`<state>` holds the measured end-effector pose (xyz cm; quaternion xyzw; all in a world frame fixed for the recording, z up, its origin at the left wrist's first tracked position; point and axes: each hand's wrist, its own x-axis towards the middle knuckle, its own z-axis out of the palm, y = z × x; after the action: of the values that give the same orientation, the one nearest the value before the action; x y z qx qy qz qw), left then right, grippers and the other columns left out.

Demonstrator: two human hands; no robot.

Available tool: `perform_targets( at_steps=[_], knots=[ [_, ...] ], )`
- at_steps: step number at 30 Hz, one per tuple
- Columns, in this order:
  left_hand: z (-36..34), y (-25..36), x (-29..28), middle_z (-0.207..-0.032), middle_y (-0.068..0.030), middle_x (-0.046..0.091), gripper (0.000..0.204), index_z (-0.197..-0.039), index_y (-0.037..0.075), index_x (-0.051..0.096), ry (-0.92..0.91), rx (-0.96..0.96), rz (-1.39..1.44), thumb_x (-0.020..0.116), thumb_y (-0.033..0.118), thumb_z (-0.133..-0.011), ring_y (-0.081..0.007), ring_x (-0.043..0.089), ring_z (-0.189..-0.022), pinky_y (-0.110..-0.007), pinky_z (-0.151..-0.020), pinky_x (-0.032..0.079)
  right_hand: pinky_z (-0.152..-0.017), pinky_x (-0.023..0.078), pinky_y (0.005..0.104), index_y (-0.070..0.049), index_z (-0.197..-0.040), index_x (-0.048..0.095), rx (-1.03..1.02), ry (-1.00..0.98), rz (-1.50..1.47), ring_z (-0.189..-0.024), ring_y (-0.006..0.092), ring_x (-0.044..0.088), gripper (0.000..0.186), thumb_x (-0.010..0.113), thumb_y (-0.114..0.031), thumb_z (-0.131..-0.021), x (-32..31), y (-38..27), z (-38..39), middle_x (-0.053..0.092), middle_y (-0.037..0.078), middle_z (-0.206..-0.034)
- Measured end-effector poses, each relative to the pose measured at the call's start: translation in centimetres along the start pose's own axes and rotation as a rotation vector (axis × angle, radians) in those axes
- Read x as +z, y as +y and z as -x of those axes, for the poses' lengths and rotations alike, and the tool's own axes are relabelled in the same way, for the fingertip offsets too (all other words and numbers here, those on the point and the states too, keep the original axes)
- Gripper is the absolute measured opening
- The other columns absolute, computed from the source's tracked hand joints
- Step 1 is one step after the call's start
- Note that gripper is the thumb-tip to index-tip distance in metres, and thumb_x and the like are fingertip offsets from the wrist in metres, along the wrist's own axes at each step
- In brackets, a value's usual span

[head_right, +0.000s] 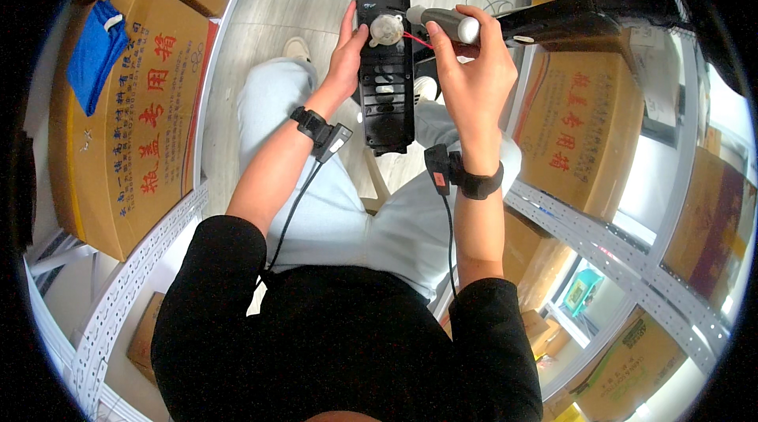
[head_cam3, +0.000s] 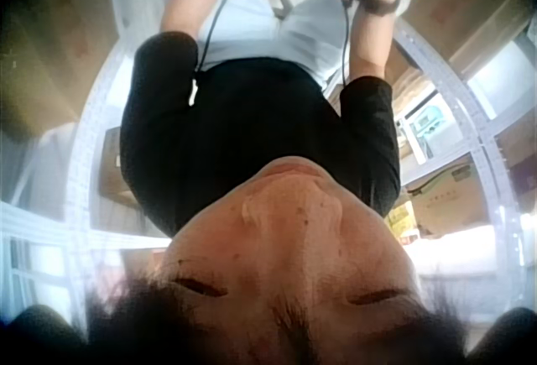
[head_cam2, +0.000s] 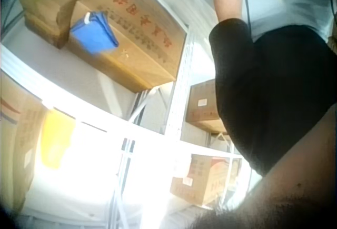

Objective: The person uses a screwdriver to remove screws from the back panel of a standing fan, detaches the panel, and manipulates internal wiring and components. The person then reattaches the panel and secures it with screws.

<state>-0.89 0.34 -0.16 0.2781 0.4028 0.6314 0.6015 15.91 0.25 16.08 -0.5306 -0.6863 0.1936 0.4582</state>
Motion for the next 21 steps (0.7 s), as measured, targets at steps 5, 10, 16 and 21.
perform_targets(
  at_steps=[5, 10, 16, 21],
  knots=[
    [0.1, 0.6, 0.2, -0.159, -0.0103, 0.025, 0.06, -0.159, 0.015, 0.012, 0.027, 0.001, 0.022, 0.041, 0.018, -0.106, -0.0198, 0.033, -0.14, -0.032, -0.115, 0.027, -0.068, 0.056, 0.0278, -0.003, -0.112, 0.064, -0.009, 0.006, 0.003, -0.076, 0.0165, 0.072, 0.038, 0.082, -0.019, -0.082, -0.1, 0.7, 0.3, 0.072, 0.013, -0.091],
    [0.1, 0.1, 0.1, -0.16, -0.0106, 0.023, 0.061, -0.159, 0.015, 0.011, 0.019, -0.01, -0.045, 0.041, 0.018, -0.106, -0.0203, 0.032, -0.142, -0.032, -0.115, 0.026, -0.068, 0.056, 0.0282, -0.004, -0.112, 0.064, -0.008, 0.014, 0.011, -0.076, 0.0173, 0.072, 0.039, 0.082, -0.02, -0.082, -0.1, 1.0, 0.3, 0.072, 0.013, -0.09],
    [-0.2, -0.6, -0.4, -0.161, -0.0106, 0.02, 0.062, -0.159, 0.015, 0.011, 0.012, 0.016, -0.081, 0.041, 0.018, -0.105, -0.0208, 0.029, -0.144, -0.032, -0.116, 0.024, -0.068, 0.056, 0.0294, -0.005, -0.113, 0.065, 0.033, 0.005, 0.022, -0.076, 0.0183, 0.072, 0.039, 0.082, -0.022, -0.082, 0.1, 1.1, 0.5, 0.072, 0.013, -0.089],
    [0.2, 0.1, 0.3, -0.159, -0.0107, 0.024, 0.062, -0.159, 0.015, 0.011, 0.014, 0.004, -0.056, 0.041, 0.02, -0.106, -0.0204, 0.033, -0.141, -0.032, -0.115, 0.026, -0.069, 0.056, 0.0297, -0.005, -0.113, 0.065, 0.044, -0.002, 0.025, -0.075, 0.0184, 0.072, 0.039, 0.081, -0.022, -0.082, 0.1, 1.3, 0.6, 0.072, 0.013, -0.09]
  ],
)
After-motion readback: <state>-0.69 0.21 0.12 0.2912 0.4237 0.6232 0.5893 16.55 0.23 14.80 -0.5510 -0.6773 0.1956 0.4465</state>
